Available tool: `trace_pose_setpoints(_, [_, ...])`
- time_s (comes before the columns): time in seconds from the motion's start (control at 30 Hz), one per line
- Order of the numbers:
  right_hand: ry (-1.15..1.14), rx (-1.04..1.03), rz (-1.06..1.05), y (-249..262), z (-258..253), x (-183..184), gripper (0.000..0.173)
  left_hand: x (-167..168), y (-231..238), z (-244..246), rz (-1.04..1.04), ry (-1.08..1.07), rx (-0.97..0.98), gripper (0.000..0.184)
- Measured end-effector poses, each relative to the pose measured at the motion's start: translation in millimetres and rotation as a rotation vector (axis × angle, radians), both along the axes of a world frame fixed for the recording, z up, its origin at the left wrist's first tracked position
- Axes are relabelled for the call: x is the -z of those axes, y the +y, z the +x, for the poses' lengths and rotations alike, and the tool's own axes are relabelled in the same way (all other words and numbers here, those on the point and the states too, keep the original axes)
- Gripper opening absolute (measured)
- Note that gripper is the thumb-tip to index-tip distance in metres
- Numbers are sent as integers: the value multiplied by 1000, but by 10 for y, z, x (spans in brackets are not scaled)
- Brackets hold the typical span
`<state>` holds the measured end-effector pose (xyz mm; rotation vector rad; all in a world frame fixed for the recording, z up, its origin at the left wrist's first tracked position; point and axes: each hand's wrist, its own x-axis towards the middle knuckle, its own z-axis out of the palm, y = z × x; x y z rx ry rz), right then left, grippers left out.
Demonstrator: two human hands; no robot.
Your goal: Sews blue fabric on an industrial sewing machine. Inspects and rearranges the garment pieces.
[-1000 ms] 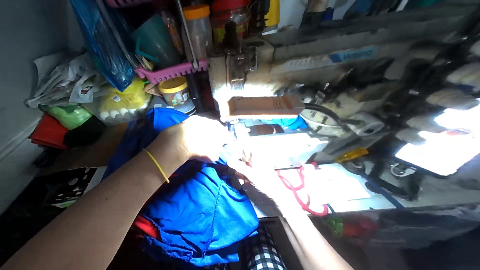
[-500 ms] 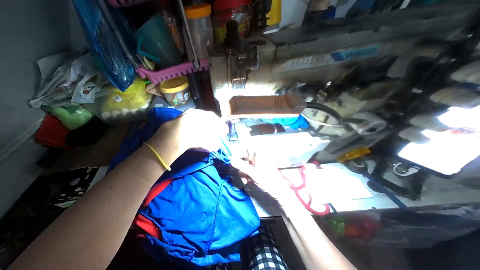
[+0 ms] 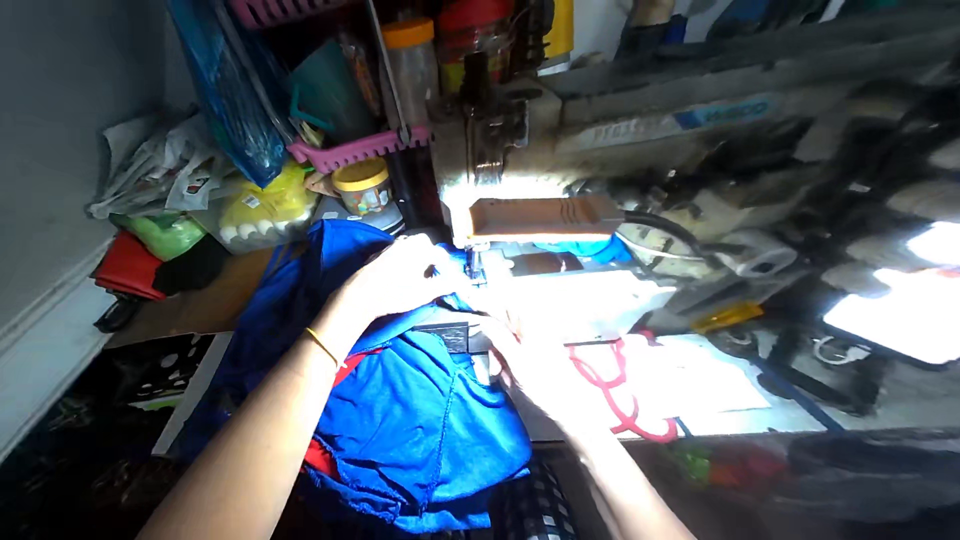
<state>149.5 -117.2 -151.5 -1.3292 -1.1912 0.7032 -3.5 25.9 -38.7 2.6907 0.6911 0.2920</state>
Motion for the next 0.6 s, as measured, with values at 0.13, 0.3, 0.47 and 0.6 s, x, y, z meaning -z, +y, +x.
trace_pose_setpoints(0.13, [23, 58, 13, -189, -229, 35, 32, 130, -234, 122, -56, -88, -242, 50])
trace_pose_setpoints(0.3, [-132, 49, 45, -274, -315, -27, 31, 452, -77, 427, 214, -29, -287, 28])
trace_pose_setpoints(0.47, [-113, 101, -56, -361, -169, -70, 32, 527, 332, 369, 317, -66, -455, 29])
trace_pose_setpoints(0.6, [-330, 187, -71, -484, 69, 21, 40, 308, 591, -135, 50, -142, -589, 24])
